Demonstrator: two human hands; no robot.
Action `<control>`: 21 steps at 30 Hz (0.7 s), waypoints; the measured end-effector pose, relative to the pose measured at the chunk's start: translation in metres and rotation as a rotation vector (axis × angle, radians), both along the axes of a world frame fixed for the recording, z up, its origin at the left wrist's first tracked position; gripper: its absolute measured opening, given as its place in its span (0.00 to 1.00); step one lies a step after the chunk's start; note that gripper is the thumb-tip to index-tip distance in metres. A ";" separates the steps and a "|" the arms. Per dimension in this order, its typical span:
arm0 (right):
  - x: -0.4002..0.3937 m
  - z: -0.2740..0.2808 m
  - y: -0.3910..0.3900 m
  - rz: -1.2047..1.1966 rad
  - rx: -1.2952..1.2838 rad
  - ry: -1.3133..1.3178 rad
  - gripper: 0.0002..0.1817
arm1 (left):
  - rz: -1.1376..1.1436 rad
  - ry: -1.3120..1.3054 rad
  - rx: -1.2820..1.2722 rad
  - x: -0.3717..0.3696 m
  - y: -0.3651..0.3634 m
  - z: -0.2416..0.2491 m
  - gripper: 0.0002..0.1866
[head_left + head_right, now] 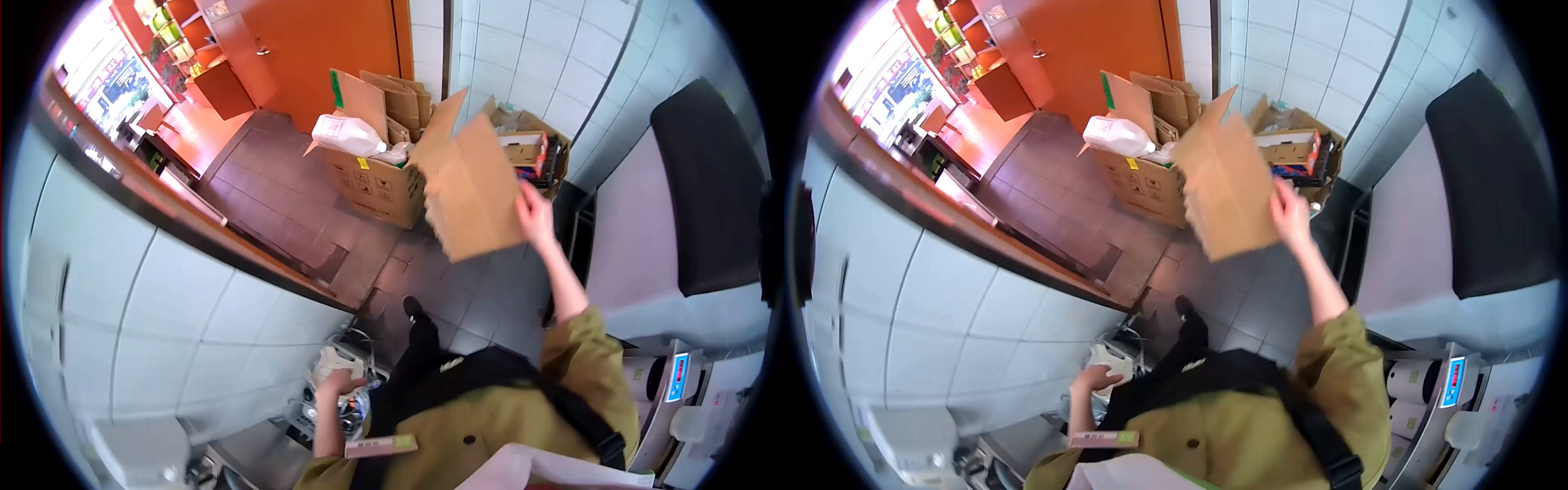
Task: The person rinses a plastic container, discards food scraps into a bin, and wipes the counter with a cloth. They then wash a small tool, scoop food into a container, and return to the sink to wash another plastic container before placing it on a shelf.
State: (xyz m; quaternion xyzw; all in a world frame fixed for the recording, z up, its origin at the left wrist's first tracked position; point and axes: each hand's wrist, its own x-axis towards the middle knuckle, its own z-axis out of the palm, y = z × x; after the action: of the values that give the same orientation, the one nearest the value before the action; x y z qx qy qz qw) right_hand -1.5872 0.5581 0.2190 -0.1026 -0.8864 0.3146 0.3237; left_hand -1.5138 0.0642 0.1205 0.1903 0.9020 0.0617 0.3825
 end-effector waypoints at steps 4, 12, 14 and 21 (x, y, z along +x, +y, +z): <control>-0.177 0.039 0.036 0.033 0.325 0.131 0.16 | 0.280 0.164 0.240 -0.134 0.040 0.009 0.22; -0.468 0.021 0.042 0.151 0.721 -0.270 0.15 | 0.155 0.540 0.869 -0.396 0.156 0.152 0.20; -0.527 0.002 0.036 0.205 0.811 -0.404 0.14 | 0.282 0.402 0.972 -0.439 0.155 0.141 0.20; -0.666 -0.122 0.024 0.385 0.949 -0.115 0.18 | 0.473 0.237 0.043 -0.488 0.024 0.011 0.20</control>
State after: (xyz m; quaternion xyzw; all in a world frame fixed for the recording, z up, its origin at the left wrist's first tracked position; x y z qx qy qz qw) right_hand -2.2527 0.5816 0.0967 0.2032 -0.9508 -0.0746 0.2216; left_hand -2.0017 0.0884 0.1313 -0.0118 0.9584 0.1460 0.2449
